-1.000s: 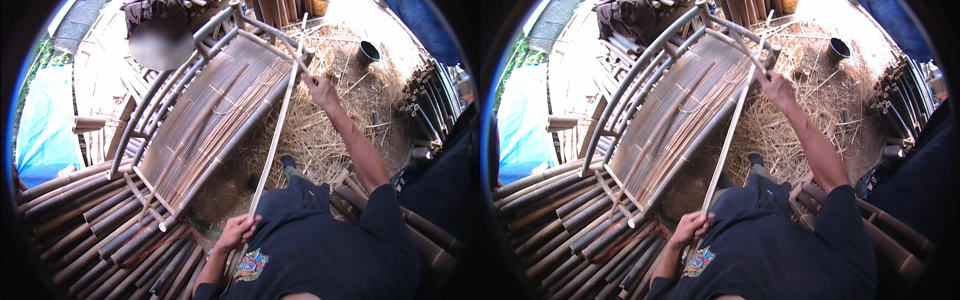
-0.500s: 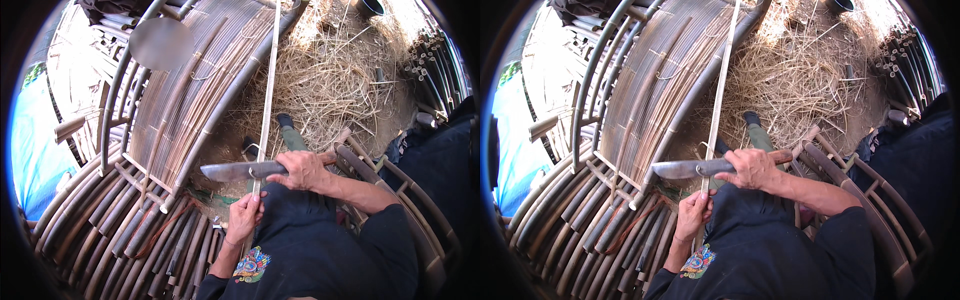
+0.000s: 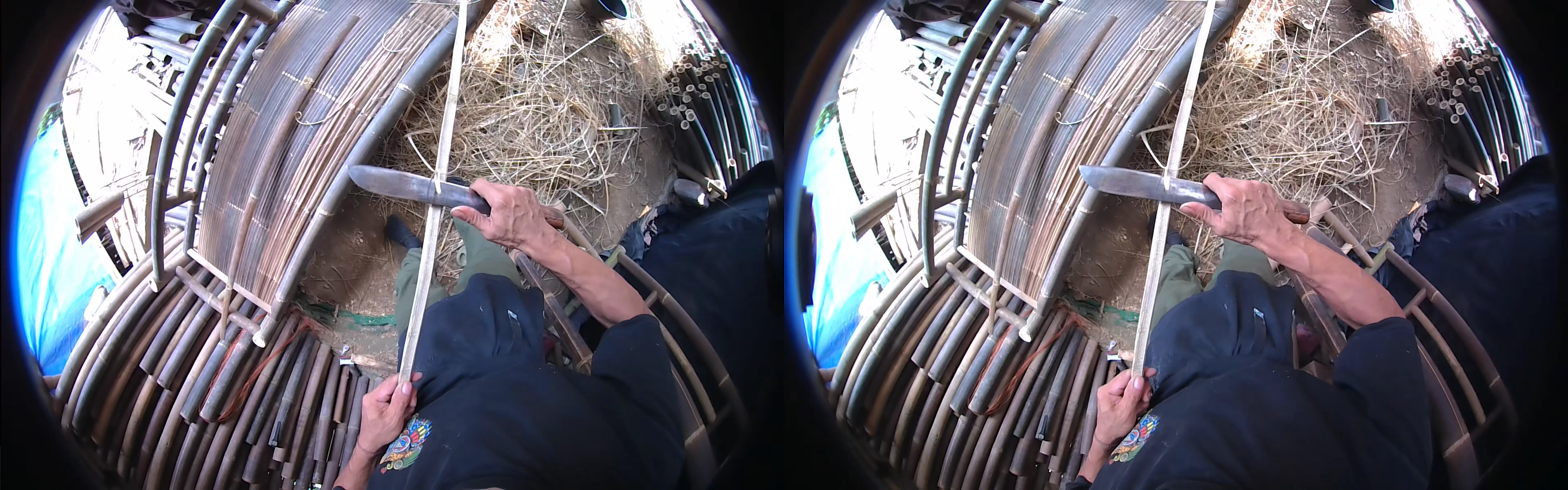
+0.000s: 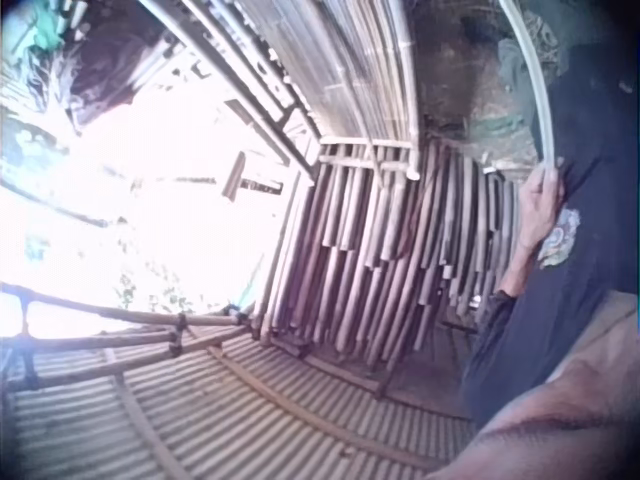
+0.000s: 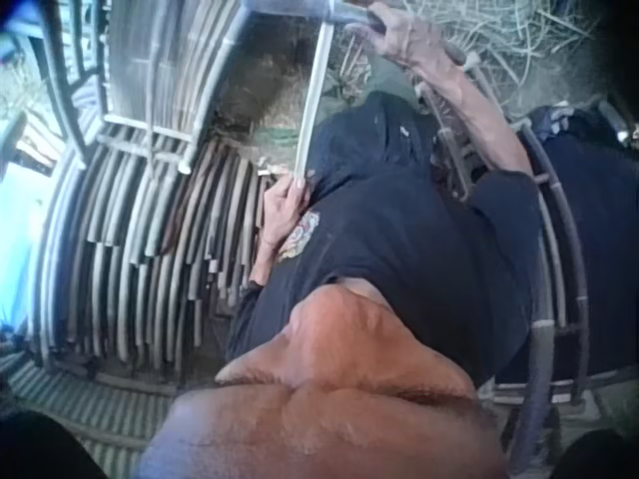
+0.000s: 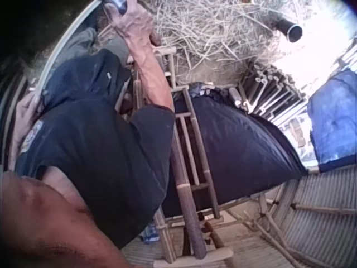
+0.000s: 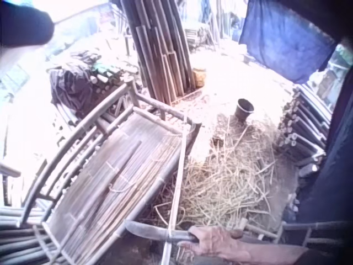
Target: The person uses a machete to shave and smooth thin bamboo strips, then fits them into a bamboo frame. They also use the machete to split a larger bamboo pole into smaller pieces and place the finished strips into the frame.
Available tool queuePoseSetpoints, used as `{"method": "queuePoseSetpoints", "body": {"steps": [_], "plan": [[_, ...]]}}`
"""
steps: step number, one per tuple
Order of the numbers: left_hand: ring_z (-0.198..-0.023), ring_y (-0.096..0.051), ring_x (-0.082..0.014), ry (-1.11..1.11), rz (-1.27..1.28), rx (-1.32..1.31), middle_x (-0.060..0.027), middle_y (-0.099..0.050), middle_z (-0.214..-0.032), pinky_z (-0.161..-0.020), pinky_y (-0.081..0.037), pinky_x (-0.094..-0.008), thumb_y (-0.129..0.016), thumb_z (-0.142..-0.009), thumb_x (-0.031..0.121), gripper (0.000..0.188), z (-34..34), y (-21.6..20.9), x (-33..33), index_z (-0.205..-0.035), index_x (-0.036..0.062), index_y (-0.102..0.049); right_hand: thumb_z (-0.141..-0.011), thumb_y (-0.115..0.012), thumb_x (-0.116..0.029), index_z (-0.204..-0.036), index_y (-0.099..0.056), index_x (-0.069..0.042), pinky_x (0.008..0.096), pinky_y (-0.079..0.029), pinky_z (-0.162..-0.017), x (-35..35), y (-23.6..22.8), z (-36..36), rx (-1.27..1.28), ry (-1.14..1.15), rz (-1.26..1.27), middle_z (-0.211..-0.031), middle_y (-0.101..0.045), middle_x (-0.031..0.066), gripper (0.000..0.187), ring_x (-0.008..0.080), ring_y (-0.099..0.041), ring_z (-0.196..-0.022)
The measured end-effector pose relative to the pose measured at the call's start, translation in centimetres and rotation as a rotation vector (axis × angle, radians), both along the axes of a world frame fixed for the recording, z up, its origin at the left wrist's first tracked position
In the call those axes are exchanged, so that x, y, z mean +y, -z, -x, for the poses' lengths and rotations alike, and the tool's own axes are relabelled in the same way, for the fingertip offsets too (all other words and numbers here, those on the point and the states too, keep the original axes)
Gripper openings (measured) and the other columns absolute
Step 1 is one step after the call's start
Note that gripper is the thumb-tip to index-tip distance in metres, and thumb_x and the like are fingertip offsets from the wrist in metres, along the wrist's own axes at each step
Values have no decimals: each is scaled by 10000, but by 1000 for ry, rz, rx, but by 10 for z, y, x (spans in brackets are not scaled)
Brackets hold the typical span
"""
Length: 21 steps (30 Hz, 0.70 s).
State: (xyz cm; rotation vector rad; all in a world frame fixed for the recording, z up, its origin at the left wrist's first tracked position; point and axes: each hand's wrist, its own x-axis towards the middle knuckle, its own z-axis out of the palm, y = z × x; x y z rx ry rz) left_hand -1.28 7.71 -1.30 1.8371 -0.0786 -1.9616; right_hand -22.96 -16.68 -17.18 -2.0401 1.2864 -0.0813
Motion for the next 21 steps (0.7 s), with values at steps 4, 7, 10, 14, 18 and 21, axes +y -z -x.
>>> {"method": "queuePoseSetpoints", "body": {"steps": [4, 7, 10, 14, 18, 21], "plan": [[-541, -406, -24, 4, 21, -25, 14, -536, -694, -478, -313, -178, -515, -991, 165, 264, -3, -7, 7, -1120, -41, -616, -879, -467, -665, -853, -591, -69, 394, -495, -528, -11, 13, 2, -47, -20, 69, -639, -589, 92, 609, 253, -623, -572], [-514, -381, -29, 44, 34, -95, 5, -526, -664, -458, -280, -189, -529, -984, 212, 302, -1, -25, 30, -1088, -56, -619, -892, -372, -709, -815, -566, -85, 346, -447, -452, -45, 33, 24, 120, -4, -71, -584, -543, 39, 657, 157, -546, -504], [-511, -382, -29, -38, -3, -71, 11, -523, -663, -456, -280, -192, -526, -986, 218, 313, 2, -31, 37, -1080, -66, -618, -871, -330, -753, -739, -520, -102, 334, -438, -398, -58, 45, 26, 32, 43, 131, -504, -440, -4, 691, 126, -481, -441], [-515, -381, -26, -67, -14, -55, 19, -503, -654, -459, -279, -189, -481, -1009, 189, 297, 6, -27, 24, -1073, -63, -624, -882, -383, -713, -803, -570, -71, 366, -508, -505, -47, 14, 11, -94, -14, -3, -565, -536, 85, 673, 228, -586, -516], [-502, -375, -30, -127, -22, -87, 20, -503, -635, -448, -274, -193, -488, -1009, 217, 294, 15, -21, -2, -997, -33, -642, -861, -541, -608, -775, -572, -64, 375, -518, -555, 16, -22, -3, -272, -333, 175, -673, -584, 87, 552, 235, -618, -584], [-513, -392, -27, -33, 0, -150, 21, -522, -644, -459, -289, -194, -495, -1006, 230, 297, 21, -18, 5, -931, -22, -634, -875, -514, -610, -769, -558, -66, 348, -516, -526, 25, -17, -3, -267, -240, 161, -645, -572, 92, 556, 217, -615, -572]]}}
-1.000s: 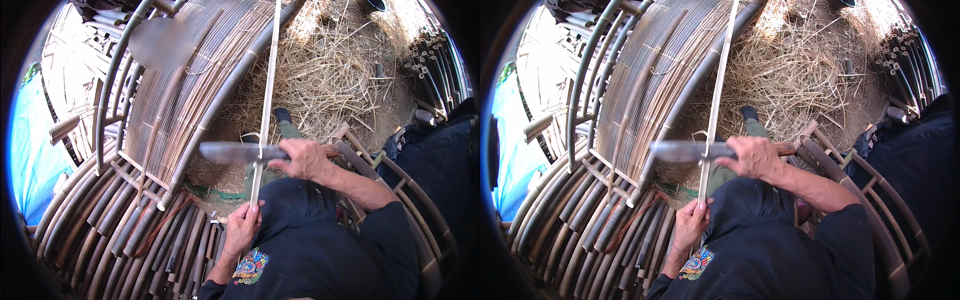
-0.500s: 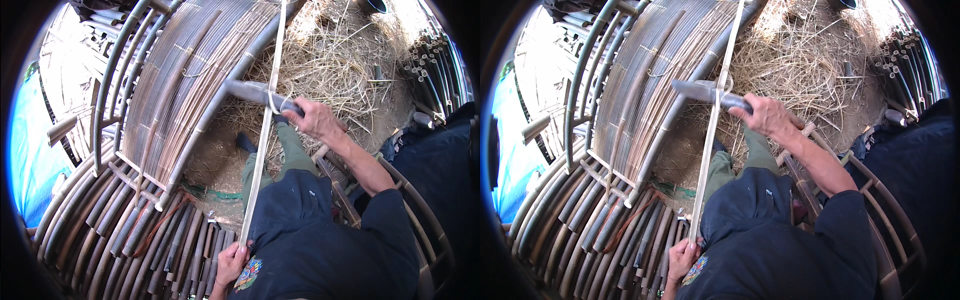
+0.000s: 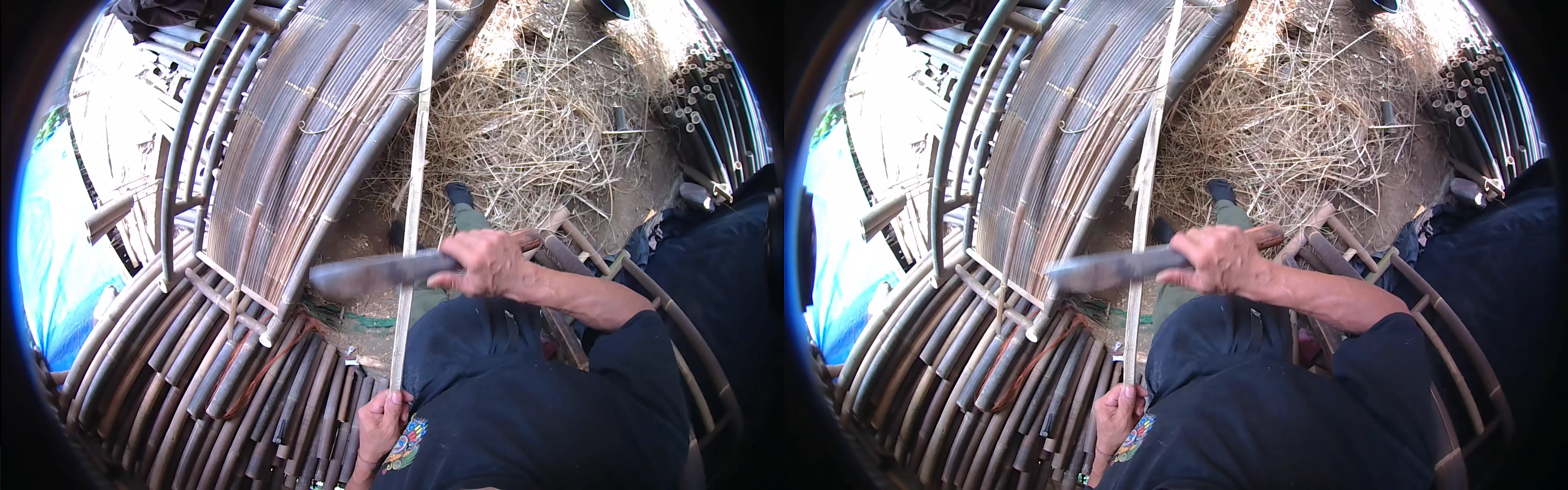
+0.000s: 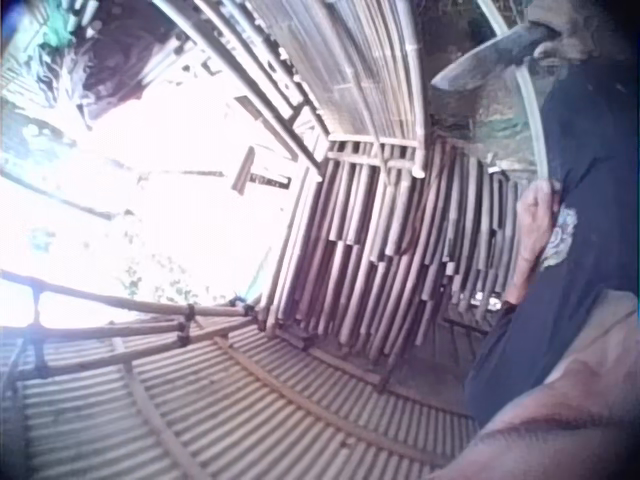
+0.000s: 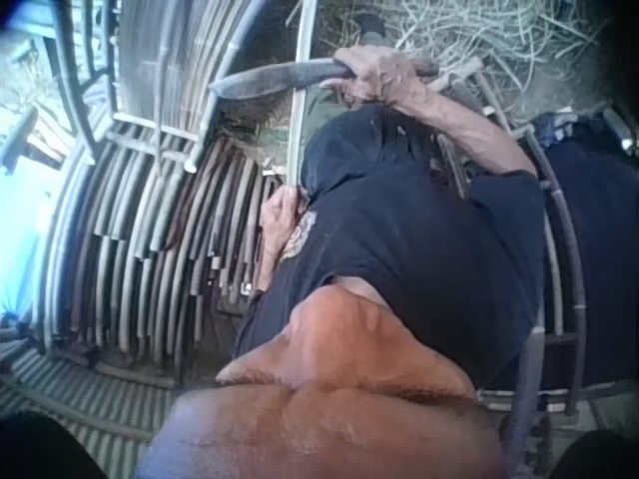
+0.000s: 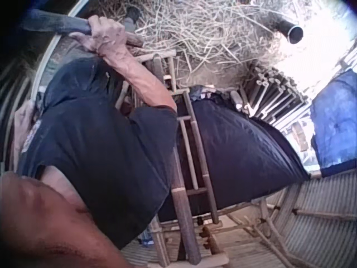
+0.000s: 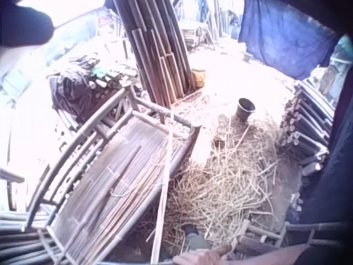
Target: The person uses a machete to shave and smooth thin bamboo strips, then fits them into a bamboo frame. They also use the machete to split a larger bamboo pole into smaller pieces and place the finished strips into the frame.
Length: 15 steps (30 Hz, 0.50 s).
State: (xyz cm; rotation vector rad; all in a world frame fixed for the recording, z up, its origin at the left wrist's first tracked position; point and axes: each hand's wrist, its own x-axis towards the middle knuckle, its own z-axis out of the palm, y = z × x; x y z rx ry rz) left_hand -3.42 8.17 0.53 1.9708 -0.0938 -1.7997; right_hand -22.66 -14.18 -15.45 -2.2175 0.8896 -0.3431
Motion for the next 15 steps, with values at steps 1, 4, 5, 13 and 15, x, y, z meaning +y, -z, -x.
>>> {"method": "queuePoseSetpoints", "body": {"steps": [1, 4, 5, 13, 15], "plan": [[-516, -396, -26, 25, 3, -17, 21, -526, -648, -461, -292, -193, -496, -1006, 232, 299, 1, 0, 4, -922, -21, -632, -878, -508, -613, -776, -558, -68, 343, -515, -518, -8, 10, 3, 49, 48, -41, -637, -571, 90, 557, 213, -614, -562], [-525, -407, -21, 37, 13, -23, 24, -526, -637, -466, -303, -193, -509, -1000, 214, 277, 5, -9, 4, -911, -19, -630, -881, -470, -653, -780, -545, -84, 372, -507, -485, -41, 24, 10, 100, 151, -81, -586, -557, 67, 583, 220, -597, -504], [-523, -407, -21, 49, 6, -28, 25, -524, -633, -466, -304, -192, -511, -999, 208, 271, 6, -10, 1, -910, -19, -630, -869, -494, -652, -789, -546, -81, 381, -501, -500, -47, 25, 12, 97, 179, -61, -611, -569, 73, 578, 232, -609, -535], [-523, -431, -23, 80, -9, -78, 24, -533, -609, -471, -325, -191, -525, -991, 199, 280, 7, -20, 21, -871, -25, -642, -885, -387, -708, -789, -575, -91, 338, -487, -450, -94, 55, 38, 212, 282, -113, -554, -551, 66, 652, 186, -581, -475], [-531, -436, -26, 106, 45, -106, 24, -535, -611, -477, -332, -194, -527, -990, 201, 281, 9, -13, 22, -872, -24, -647, -886, -417, -686, -800, -584, -79, 330, -475, -452, -98, 53, 40, 188, 272, -114, -557, -543, 67, 636, 184, -576, -488]]}}
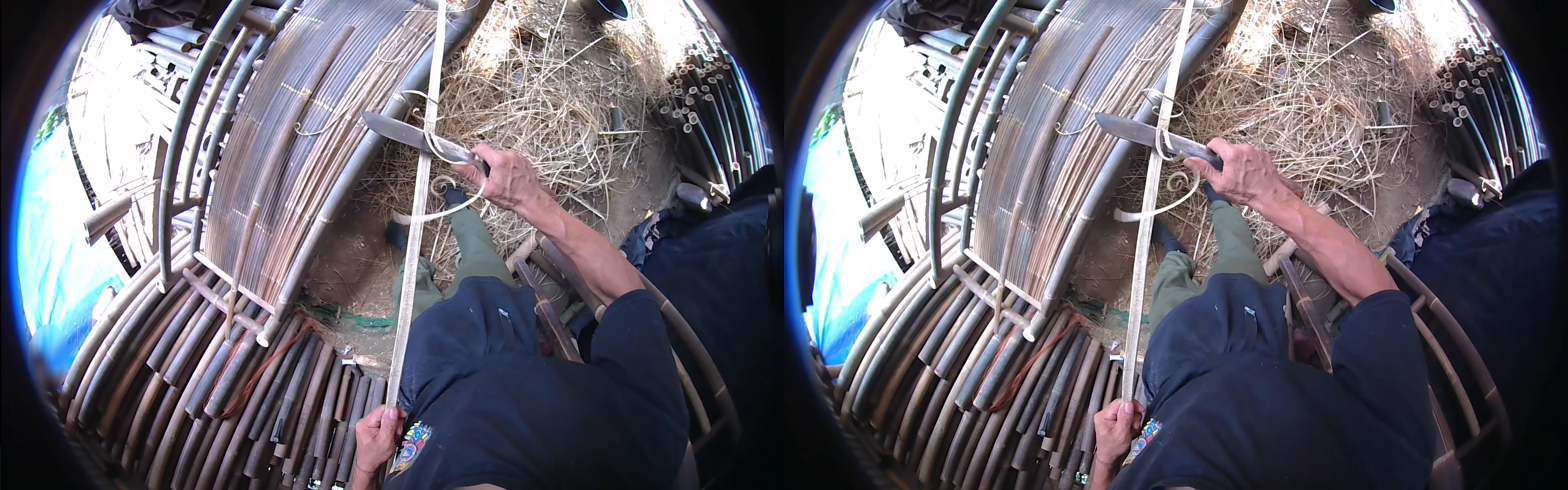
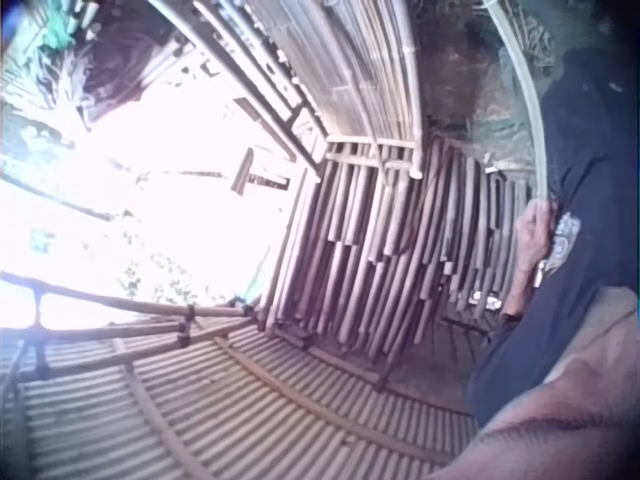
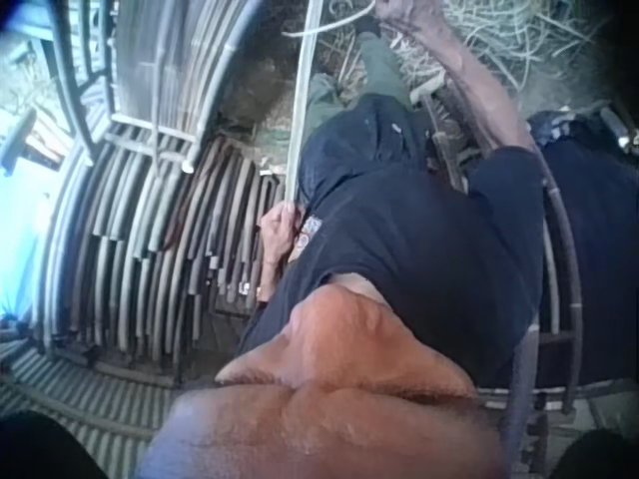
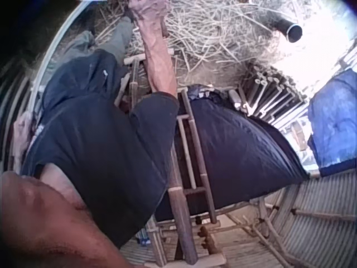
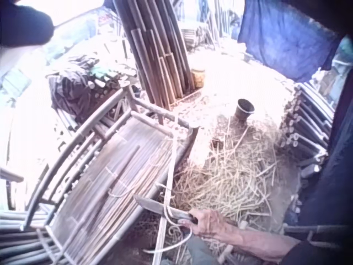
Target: The person uses a machete to shave and smooth thin bamboo strips, then fits them into a bamboo frame. They also use the machete to split a larger bamboo pole into smaller pieces and place the finished strips into the frame.
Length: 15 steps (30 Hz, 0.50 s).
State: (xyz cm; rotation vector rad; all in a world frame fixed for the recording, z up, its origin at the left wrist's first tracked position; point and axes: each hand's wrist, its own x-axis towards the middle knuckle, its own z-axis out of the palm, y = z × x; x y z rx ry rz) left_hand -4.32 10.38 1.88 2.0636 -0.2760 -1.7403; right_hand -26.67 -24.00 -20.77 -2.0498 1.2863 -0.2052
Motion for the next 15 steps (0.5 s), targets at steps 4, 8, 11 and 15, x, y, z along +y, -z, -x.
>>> {"method": "queuePoseSetpoints", "body": {"steps": [4, 8, 11, 15], "plan": [[-551, -450, -35, 19, -90, -8, 21, -542, -617, -494, -346, -202, -534, -987, 209, 287, 0, -7, -5, -871, -25, -655, -854, -551, -620, -816, -597, -63, 343, -476, -475, 28, -21, -14, -218, -259, 156, -604, -553, 67, 561, 233, -580, -518], [-543, -454, -36, 67, -78, -32, 26, -538, -604, -490, -351, -204, -541, -983, 219, 296, 5, -9, -2, -870, -26, -661, -882, -364, -724, -890, -597, -93, 314, -488, -420, -9, 51, 11, -48, -115, 212, -593, -543, 34, 672, 156, -557, -489], [-542, -457, -34, 84, -28, -30, 25, -541, -607, -488, -354, -204, -535, -985, 236, 315, 8, -17, 21, -869, -26, -666, -824, -410, -777, -872, -563, -54, 243, -431, -381, -89, 45, 40, -111, 306, -127, -543, -400, -35, 741, 59, -453, -454], [-527, -473, -50, 41, -120, 118, 16, -543, -604, -481, -365, -211, -523, -990, 257, 334, -8, -13, 33, -866, -19, -665, -775, -634, -675, -817, -541, -67, 197, -437, -368, -75, 4, 0, -741, 636, -540, -598, -482, -14, 616, 70, -506, -456]]}}
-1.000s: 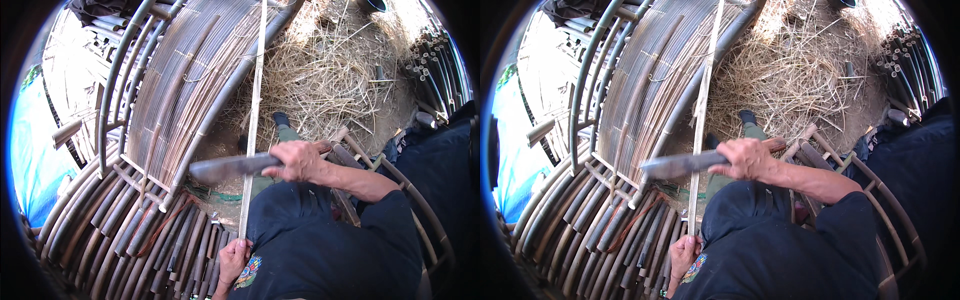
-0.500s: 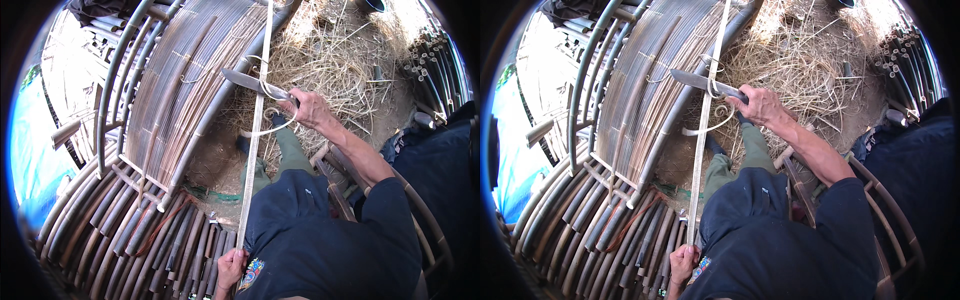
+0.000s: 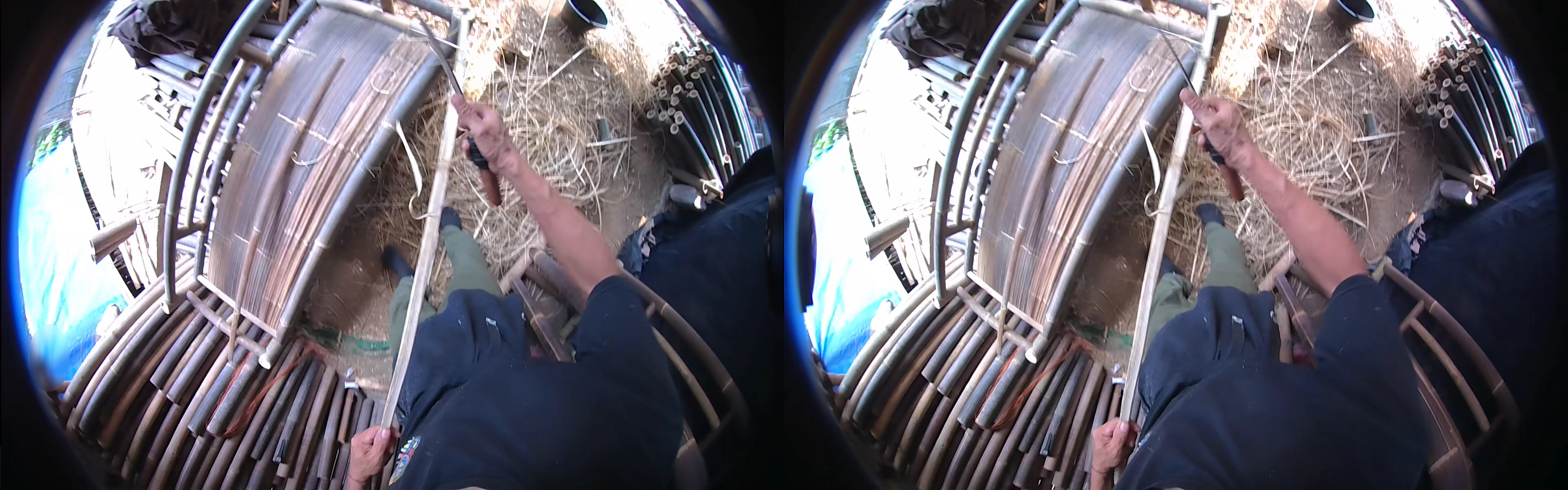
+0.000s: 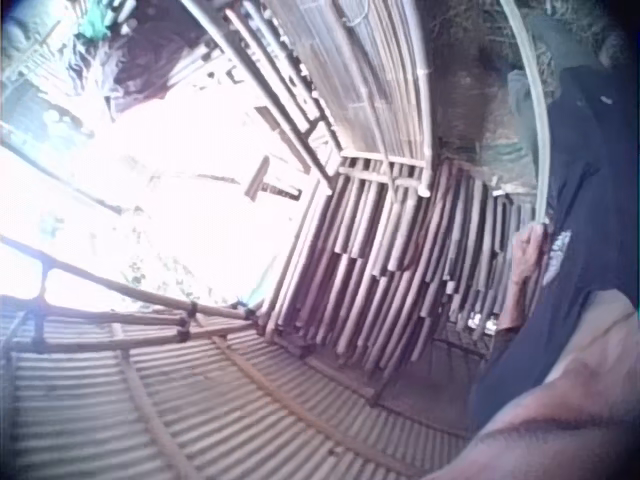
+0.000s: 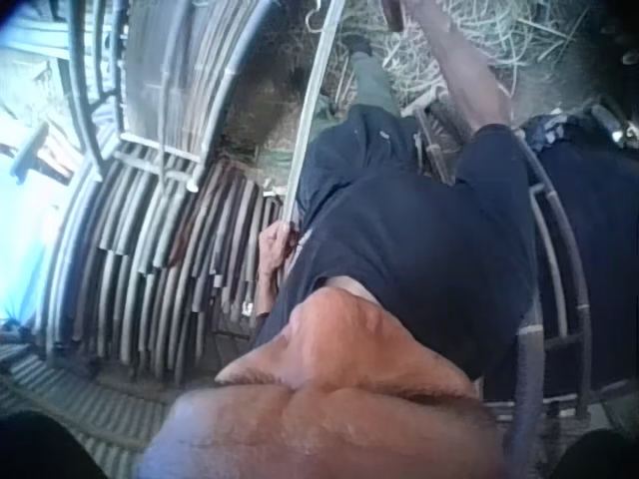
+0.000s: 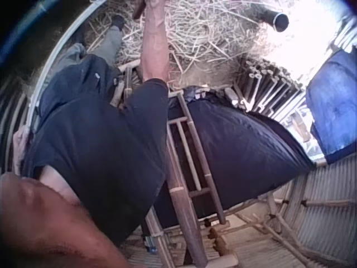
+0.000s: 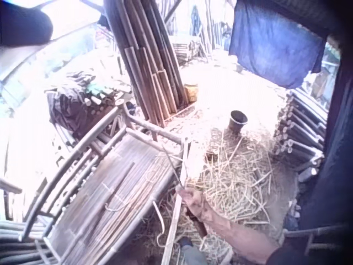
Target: The person uses a machete to shave and smooth thin bamboo strips, then fits them into a bamboo frame. They also use the machete to split a larger bamboo pole into smaller pieces and place the finished strips into the frame.
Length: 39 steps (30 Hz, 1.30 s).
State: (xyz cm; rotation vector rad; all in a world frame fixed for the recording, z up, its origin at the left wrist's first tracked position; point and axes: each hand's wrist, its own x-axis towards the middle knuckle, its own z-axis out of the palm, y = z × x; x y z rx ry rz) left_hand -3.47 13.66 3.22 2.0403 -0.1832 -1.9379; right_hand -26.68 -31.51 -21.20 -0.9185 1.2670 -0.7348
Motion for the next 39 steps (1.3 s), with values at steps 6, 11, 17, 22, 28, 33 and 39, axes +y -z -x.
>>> {"method": "queuePoseSetpoints", "body": {"steps": [6, 11, 17, 22, 28, 33, 39], "plan": [[-702, -578, -141, -4, 234, 256, -78, -602, -771, -667, -462, -279, -517, -974, 257, 331, -36, 11, 4, -996, -59, -616, -842, -713, -343, -786, -553, -39, 259, -434, -374, 20, -46, -38, -109, 220, -8, -580, -512, 12, 348, 113, -501, -421], [-789, -594, -152, 53, 659, 381, -82, -586, -906, -707, -486, -295, -589, -931, 312, 525, -33, 55, -111, -1275, -66, -471, -842, -716, -374, -814, -567, -49, 248, -422, -395, 102, -112, -88, -208, 145, -75, -580, -527, 9, 359, 107, -515, -433], [-614, -450, -27, -210, 685, 450, 13, -597, -905, -451, -341, -159, -574, -953, 188, 382, -31, 67, -193, -1282, 2, -522, -903, -592, -496, -862, -583, -38, 334, -488, -558, 153, -166, -104, 184, -229, 373, -637, -597, 72, 460, 185, -624, -594], [-567, -423, -24, -249, 714, 316, 10, -600, -839, -456, -337, -169, -598, -926, 130, 313, -46, 47, -182, -1204, -13, -573, -866, -526, -636, -927, -585, -54, 399, -508, -603, 171, -187, -83, 646, -469, 856, -712, -603, 126, 588, 279, -640, -656], [-542, -370, -13, -206, 772, 282, 46, -471, -676, -461, -322, -195, -566, -878, 43, 207, -55, 49, -159, -1078, -7, -590, -836, -576, -618, -882, -582, -52, 434, -508, -625, 206, -181, -98, 640, -595, 1004, -743, -610, 144, 568, 338, -636, -689], [-571, -397, -12, -140, 777, 254, 36, -520, -802, -487, -335, -178, -554, -902, 68, 324, -52, 33, -145, -1222, 16, -559, -851, -572, -596, -892, -583, -60, 434, -505, -603, 193, -185, -98, 663, -481, 969, -732, -607, 153, 538, 340, -638, -678], [-641, -452, -15, 3, 711, 261, 25, -535, -938, -513, -373, -163, -552, -920, 80, 396, -51, 28, -88, -1309, 13, -512, -886, -448, -672, -870, -580, -71, 394, -479, -495, 124, -184, -53, 854, -334, 773, -575, -562, 93, 615, 250, -611, -529]]}}
